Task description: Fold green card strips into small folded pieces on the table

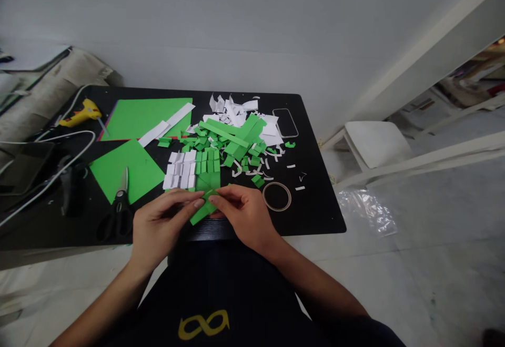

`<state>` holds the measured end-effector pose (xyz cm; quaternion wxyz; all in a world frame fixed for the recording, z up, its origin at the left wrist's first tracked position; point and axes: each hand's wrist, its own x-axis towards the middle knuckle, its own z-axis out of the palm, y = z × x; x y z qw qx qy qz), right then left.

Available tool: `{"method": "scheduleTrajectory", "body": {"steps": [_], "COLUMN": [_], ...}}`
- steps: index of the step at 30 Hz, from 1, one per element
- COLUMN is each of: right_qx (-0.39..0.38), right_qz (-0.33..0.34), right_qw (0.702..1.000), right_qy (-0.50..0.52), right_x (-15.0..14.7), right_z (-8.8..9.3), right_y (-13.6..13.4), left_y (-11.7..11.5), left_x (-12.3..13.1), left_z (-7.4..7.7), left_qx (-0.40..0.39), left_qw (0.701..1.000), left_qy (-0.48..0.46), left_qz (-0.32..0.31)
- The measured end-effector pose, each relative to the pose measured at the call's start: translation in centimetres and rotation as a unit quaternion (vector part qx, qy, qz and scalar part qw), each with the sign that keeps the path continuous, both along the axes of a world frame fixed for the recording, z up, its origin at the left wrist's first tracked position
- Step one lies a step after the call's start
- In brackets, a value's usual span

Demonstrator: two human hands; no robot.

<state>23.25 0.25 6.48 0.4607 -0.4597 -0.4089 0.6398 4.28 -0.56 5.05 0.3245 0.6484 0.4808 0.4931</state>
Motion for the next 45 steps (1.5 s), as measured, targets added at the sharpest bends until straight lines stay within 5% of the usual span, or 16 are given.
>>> {"method": "scheduleTrajectory", "body": {"steps": [9, 22, 30, 37, 41, 43, 45], "right_qx": [0.092, 0.076, 0.077, 0.161, 0.226, 0.223, 0.145], "right_qz": [-0.03, -0.089, -0.069, -0.129, -0.173, -0.123, 0.003], "right_qw": [0.991, 0.991, 0.99, 0.921, 0.893, 0.926, 0.975], "right_qy": [-0.088, -0.069, -0.092, -0.331, -0.348, -0.28, -0.167], "right_x": [0.0, 0.4, 1.6, 5.0, 4.3, 3.3, 2.3], "right_z": [0.5, 0.4, 0.1, -4.1, -3.5, -2.1, -0.7], "right_y": [-0.3, 0.1, 0.8, 4.6, 3.9, 2.8, 1.7], "left_y": [-0.2, -0.2, 0.1, 0.3, 0.3, 0.3, 0.2], "left_x": [-0.1, -0.8, -0.9, -1.2, -1.1, -1.0, -0.9], "left_z": [0.4, 0.5, 0.4, 0.3, 0.4, 0.5, 0.5], "left_qx": [0.066, 0.085, -0.016, -0.016, -0.01, -0.008, -0.006], "left_qw": [0.997, 0.992, 0.999, 0.999, 1.0, 1.0, 1.0], "left_qy": [0.033, 0.084, 0.037, 0.0, -0.004, -0.001, 0.006], "left_qz": [-0.017, -0.038, 0.029, 0.037, 0.021, 0.016, 0.01]}}
